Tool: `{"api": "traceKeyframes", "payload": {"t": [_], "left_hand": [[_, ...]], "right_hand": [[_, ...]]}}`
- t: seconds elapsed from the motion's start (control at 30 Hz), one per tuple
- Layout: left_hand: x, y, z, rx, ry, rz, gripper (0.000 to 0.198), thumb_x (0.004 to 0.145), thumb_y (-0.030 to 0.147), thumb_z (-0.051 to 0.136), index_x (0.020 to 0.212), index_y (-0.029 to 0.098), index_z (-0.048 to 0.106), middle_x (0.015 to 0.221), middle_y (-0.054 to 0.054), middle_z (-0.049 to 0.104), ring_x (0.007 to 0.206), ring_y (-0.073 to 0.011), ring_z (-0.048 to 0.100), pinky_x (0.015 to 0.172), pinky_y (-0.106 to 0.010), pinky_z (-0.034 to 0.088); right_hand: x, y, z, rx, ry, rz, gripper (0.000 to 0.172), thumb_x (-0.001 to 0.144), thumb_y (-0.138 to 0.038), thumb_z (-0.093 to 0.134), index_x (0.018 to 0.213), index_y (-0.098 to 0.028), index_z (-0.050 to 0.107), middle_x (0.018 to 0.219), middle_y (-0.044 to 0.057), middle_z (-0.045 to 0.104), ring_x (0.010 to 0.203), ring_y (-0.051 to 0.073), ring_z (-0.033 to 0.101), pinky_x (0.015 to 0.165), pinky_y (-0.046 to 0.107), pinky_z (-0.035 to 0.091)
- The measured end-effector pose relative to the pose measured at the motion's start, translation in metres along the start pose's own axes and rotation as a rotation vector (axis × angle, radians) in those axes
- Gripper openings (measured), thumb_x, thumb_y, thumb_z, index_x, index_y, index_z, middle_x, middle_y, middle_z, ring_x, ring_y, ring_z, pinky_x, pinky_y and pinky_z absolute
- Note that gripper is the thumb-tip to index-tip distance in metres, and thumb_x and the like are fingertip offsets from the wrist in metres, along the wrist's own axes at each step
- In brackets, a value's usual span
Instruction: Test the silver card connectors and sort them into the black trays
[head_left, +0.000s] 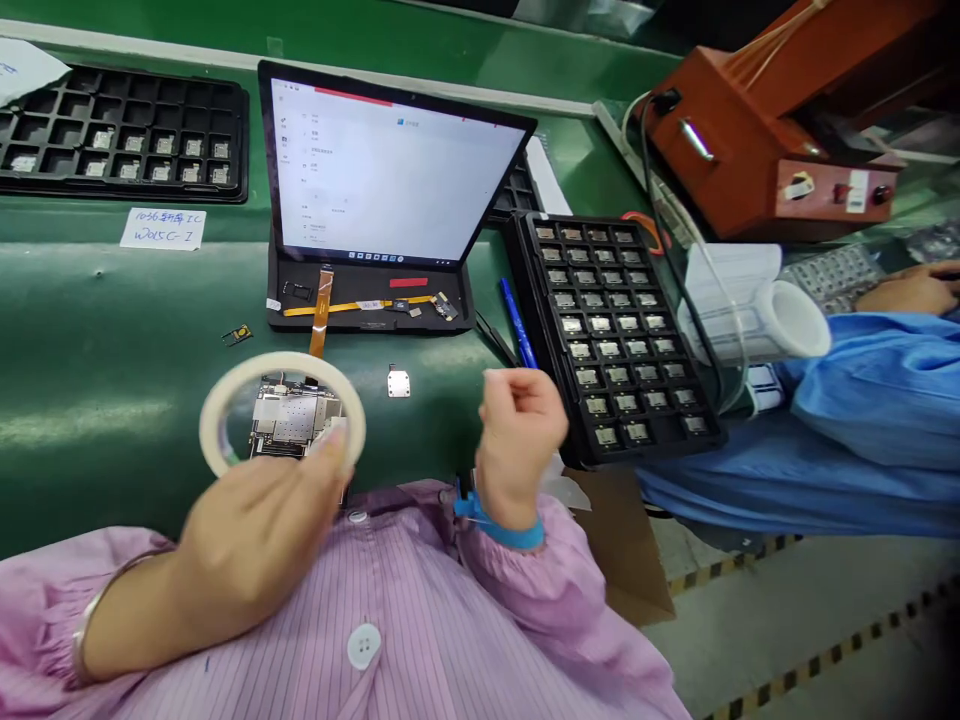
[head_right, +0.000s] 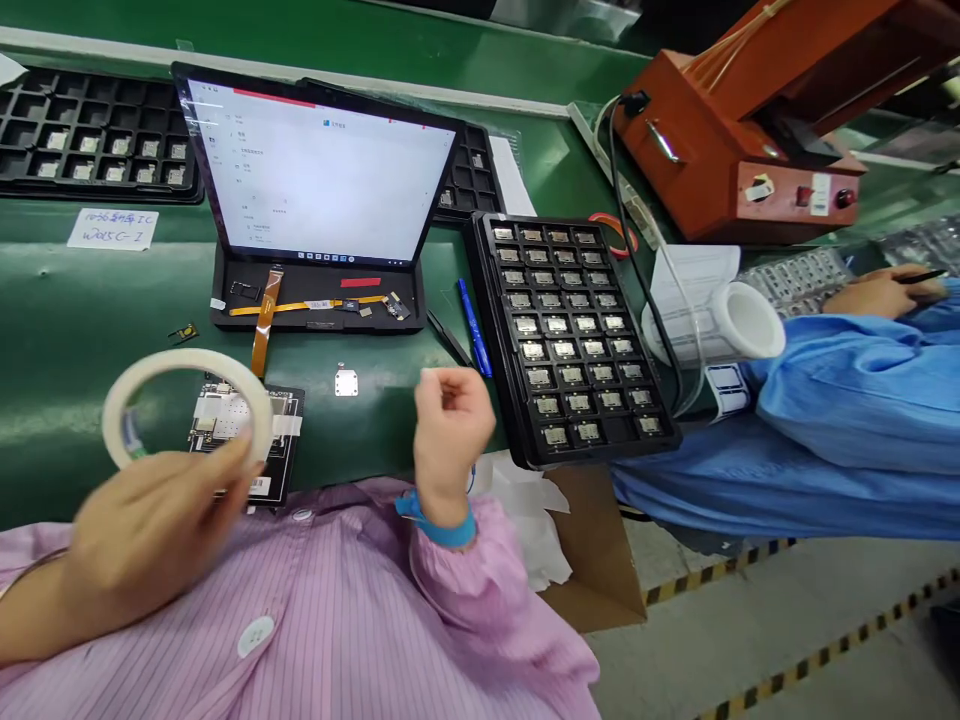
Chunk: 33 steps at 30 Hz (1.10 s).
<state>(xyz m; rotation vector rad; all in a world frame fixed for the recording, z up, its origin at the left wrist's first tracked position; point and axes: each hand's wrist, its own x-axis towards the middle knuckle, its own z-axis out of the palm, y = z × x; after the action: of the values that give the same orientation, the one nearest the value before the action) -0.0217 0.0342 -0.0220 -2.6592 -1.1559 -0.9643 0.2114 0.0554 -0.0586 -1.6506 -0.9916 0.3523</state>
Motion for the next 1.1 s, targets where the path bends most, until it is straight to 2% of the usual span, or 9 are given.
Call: {"api": "traceKeyframes", "payload": {"t": [0.2, 0.33, 0.43, 0.53, 0.63, 0.73, 0.87, 1.0, 1.1], "left_hand": [[-0.021, -0.059, -0.016, 0.316, -0.185, -0.527, 0.030, 0.098, 0.033, 0.051, 0.120, 0.017, 0.065, 0.087, -0.005, 0.068, 0.087, -0.0281, 0.068, 0.067, -0.036, 0.046], [-0.026, -0.078, -0.012, 0.262, -0.307, -0.701, 0.040, 0.103, 0.033, 0.032, 0.125, 0.017, 0.061, 0.102, -0.006, 0.065, 0.111, -0.0330, 0.062, 0.072, -0.041, 0.043], [-0.031, -0.083, -0.007, 0.177, -0.313, -0.645, 0.045, 0.102, 0.031, 0.028, 0.124, 0.009, 0.060, 0.128, -0.013, 0.060, 0.127, -0.0419, 0.051, 0.081, -0.051, 0.043], [-0.036, -0.087, -0.002, 0.202, -0.256, -0.617, 0.041, 0.099, 0.035, 0.040, 0.124, 0.010, 0.061, 0.136, -0.016, 0.058, 0.126, -0.0454, 0.052, 0.085, -0.057, 0.047], [-0.036, -0.084, -0.004, 0.124, -0.228, -0.609, 0.047, 0.098, 0.038, 0.045, 0.141, 0.018, 0.048, 0.149, -0.011, 0.047, 0.134, -0.0469, 0.042, 0.092, -0.064, 0.044], [-0.030, -0.070, -0.007, 0.051, -0.202, -0.608, 0.052, 0.101, 0.035, 0.039, 0.151, 0.024, 0.030, 0.161, -0.009, 0.028, 0.143, -0.0468, 0.026, 0.101, -0.069, 0.033], [-0.012, -0.036, 0.001, -0.022, -0.098, -0.358, 0.043, 0.098, 0.028, 0.051, 0.140, 0.018, 0.047, 0.148, -0.016, 0.047, 0.133, -0.0403, 0.048, 0.106, -0.061, 0.042], [0.008, -0.003, 0.024, -0.217, -0.177, 0.051, 0.023, 0.093, 0.014, 0.058, 0.116, 0.012, 0.062, 0.129, -0.017, 0.063, 0.116, -0.0315, 0.063, 0.094, -0.050, 0.056], [0.019, 0.009, 0.037, -0.292, -0.189, 0.117, 0.018, 0.093, 0.010, 0.056, 0.110, 0.010, 0.064, 0.120, -0.015, 0.069, 0.111, -0.0299, 0.065, 0.092, -0.049, 0.057]], "right_hand": [[0.000, 0.003, -0.037, -0.047, -0.445, 0.126, 0.025, 0.087, -0.030, 0.064, 0.107, -0.018, 0.073, 0.071, 0.000, 0.064, 0.059, 0.012, 0.056, 0.052, 0.026, 0.047], [-0.004, 0.002, -0.036, -0.232, -0.685, 0.006, 0.067, 0.091, -0.024, 0.056, 0.153, -0.014, 0.033, 0.068, -0.004, 0.062, 0.062, 0.014, 0.056, 0.063, 0.030, 0.050], [-0.003, 0.003, -0.029, -0.418, -0.779, -0.114, 0.067, 0.091, -0.020, 0.053, 0.153, -0.012, 0.030, 0.068, -0.004, 0.061, 0.059, 0.014, 0.055, 0.059, 0.029, 0.046], [-0.004, 0.000, -0.025, -0.616, -0.788, -0.190, 0.067, 0.089, -0.018, 0.055, 0.152, -0.012, 0.032, 0.065, -0.004, 0.061, 0.056, 0.016, 0.057, 0.051, 0.027, 0.040], [-0.001, -0.006, -0.027, -0.879, -0.718, -0.180, 0.077, 0.087, -0.033, 0.066, 0.151, -0.005, 0.032, 0.057, -0.002, 0.061, 0.051, 0.021, 0.059, 0.045, 0.029, 0.034], [0.020, -0.011, -0.035, -0.991, -0.622, -0.161, 0.070, 0.083, -0.051, 0.070, 0.137, -0.009, 0.053, 0.061, 0.004, 0.065, 0.057, 0.026, 0.064, 0.048, 0.030, 0.036], [0.075, -0.008, -0.033, -0.991, -0.327, -0.127, 0.031, 0.099, -0.038, 0.051, 0.107, -0.016, 0.070, 0.088, 0.012, 0.073, 0.081, 0.027, 0.068, 0.066, 0.034, 0.045], [0.121, 0.004, -0.006, -1.197, -0.325, -0.005, 0.018, 0.091, -0.020, 0.061, 0.097, -0.007, 0.072, 0.094, 0.023, 0.071, 0.090, 0.033, 0.068, 0.069, 0.037, 0.046], [0.128, 0.002, 0.001, -1.194, -0.285, -0.038, 0.015, 0.088, -0.014, 0.059, 0.097, -0.006, 0.069, 0.097, 0.024, 0.068, 0.094, 0.035, 0.066, 0.074, 0.040, 0.047]]}}
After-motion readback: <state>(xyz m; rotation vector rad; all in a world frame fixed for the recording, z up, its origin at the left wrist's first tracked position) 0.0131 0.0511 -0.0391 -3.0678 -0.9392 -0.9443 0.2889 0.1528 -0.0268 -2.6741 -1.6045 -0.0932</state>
